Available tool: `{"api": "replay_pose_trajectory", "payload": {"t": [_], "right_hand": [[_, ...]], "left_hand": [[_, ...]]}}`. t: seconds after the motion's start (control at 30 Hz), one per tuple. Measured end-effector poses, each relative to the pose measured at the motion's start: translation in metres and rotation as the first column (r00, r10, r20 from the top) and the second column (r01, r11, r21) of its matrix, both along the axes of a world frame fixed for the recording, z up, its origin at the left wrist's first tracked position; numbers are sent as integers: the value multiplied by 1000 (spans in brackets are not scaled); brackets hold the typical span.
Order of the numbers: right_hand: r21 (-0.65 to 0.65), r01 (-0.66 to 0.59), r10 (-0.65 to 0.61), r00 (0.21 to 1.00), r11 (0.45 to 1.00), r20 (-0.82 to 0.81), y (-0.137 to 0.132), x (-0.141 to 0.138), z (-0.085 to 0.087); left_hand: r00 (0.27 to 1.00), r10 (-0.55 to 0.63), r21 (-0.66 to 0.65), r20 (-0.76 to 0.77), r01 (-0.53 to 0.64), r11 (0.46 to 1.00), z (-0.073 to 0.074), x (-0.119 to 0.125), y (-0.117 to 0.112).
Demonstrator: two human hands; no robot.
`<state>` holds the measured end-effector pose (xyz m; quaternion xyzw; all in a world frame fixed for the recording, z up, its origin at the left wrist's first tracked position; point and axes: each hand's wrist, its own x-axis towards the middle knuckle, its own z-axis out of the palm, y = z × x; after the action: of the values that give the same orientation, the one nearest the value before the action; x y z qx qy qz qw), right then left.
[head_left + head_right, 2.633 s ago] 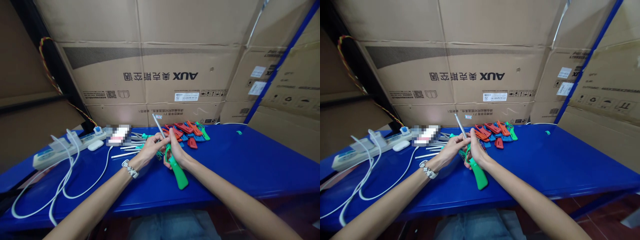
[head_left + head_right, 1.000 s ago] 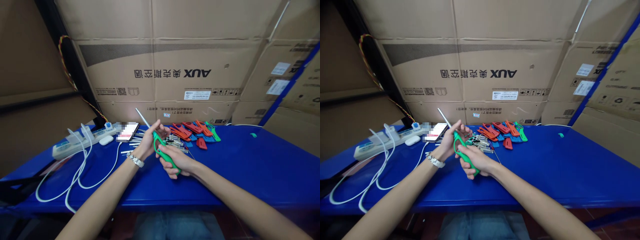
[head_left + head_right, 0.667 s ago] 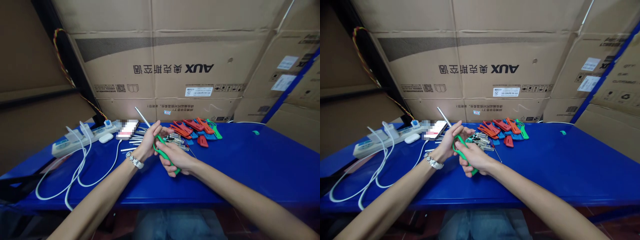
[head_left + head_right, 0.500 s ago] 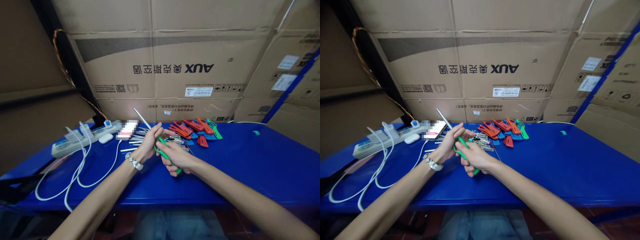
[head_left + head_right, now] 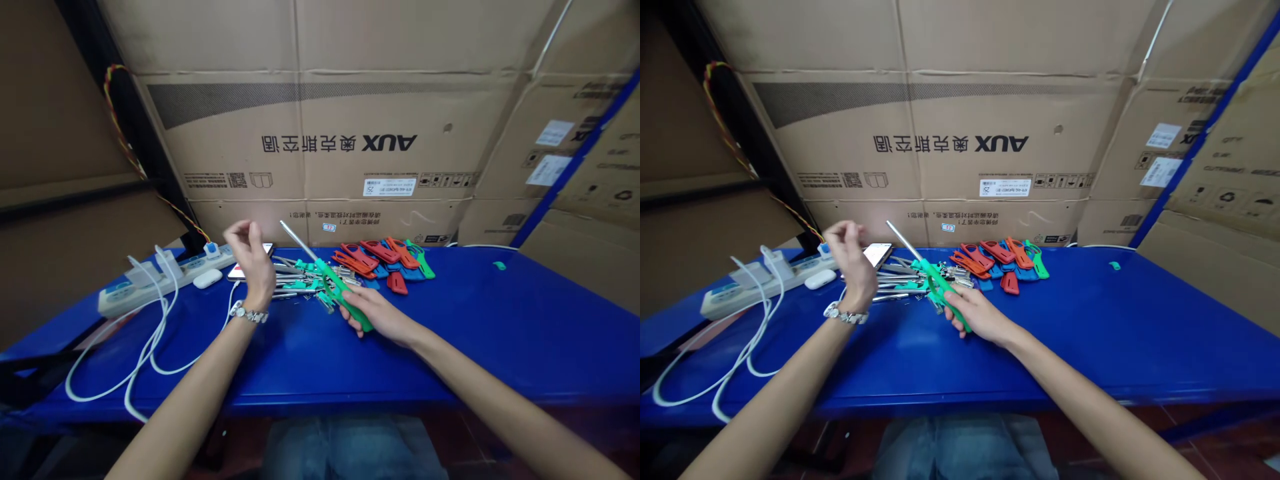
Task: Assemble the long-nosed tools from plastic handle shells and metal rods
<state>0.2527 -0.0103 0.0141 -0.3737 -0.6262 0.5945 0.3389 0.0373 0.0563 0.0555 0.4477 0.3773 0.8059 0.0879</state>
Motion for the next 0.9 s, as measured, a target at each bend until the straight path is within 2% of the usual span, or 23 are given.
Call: {"api": "replay_pose_trajectory", "payload": {"t": [0.03,0.07,0.1,0.13,0.17,0.2,0.23,0.27,0.33,0.43,0.5,0.57,0.67,0.77,0.83,0.9], "right_hand": [[76,3,-8,998,997,69,0,4,0],[162,-8,-14,991,987,133,0,6,-1],[253,-29,-19,982,967,187,0,8,-1],[341,-54,-27,973,938,229,0,8,-1],[422,-81,-35,965,903,259,0,8,-2],[485,-107,-41,958,868,284,0,7,-2],[525,-129,-47,950,841,309,0,5,-3],[542,-144,-54,942,828,332,-1,4,-5],[528,-173,-45,927,831,373,-1,2,-7],[487,-169,-36,923,857,384,-2,1,-9],[491,-144,-60,925,859,376,-3,2,-8],[517,-132,-86,922,846,377,-5,4,-4],[552,-125,-119,915,824,385,-6,14,2],[557,17,-267,889,830,372,0,30,6],[559,149,-413,827,815,382,8,40,4],[551,208,-499,737,808,455,18,48,-1]], "left_hand": [[973,131,127,-191,-108,986,4,-6,-5],[884,188,227,-429,-96,969,8,-10,-13],[717,152,236,-680,18,972,12,-12,-22],[467,44,129,-883,152,980,14,-11,-33],[215,-63,-13,-975,226,974,16,-8,-43],[58,-153,-136,-986,228,964,15,-4,-53],[-33,-231,-233,-972,207,950,13,1,-60],[-90,-296,-308,-951,178,935,10,5,-66],[-103,-405,-415,-908,106,904,0,9,-69],[-39,-583,-584,-812,48,810,-15,5,-63],[-21,-648,-649,-761,42,760,-24,1,-56],[-29,-670,-670,-742,58,740,-29,-2,-51],[-40,-670,-671,-742,64,739,-32,-4,-48],[-53,-656,-658,-753,28,753,-31,-6,-49],[-64,-640,-642,-765,8,767,-30,-6,-50],[-74,-617,-619,-784,5,786,-29,-3,-51]]}}
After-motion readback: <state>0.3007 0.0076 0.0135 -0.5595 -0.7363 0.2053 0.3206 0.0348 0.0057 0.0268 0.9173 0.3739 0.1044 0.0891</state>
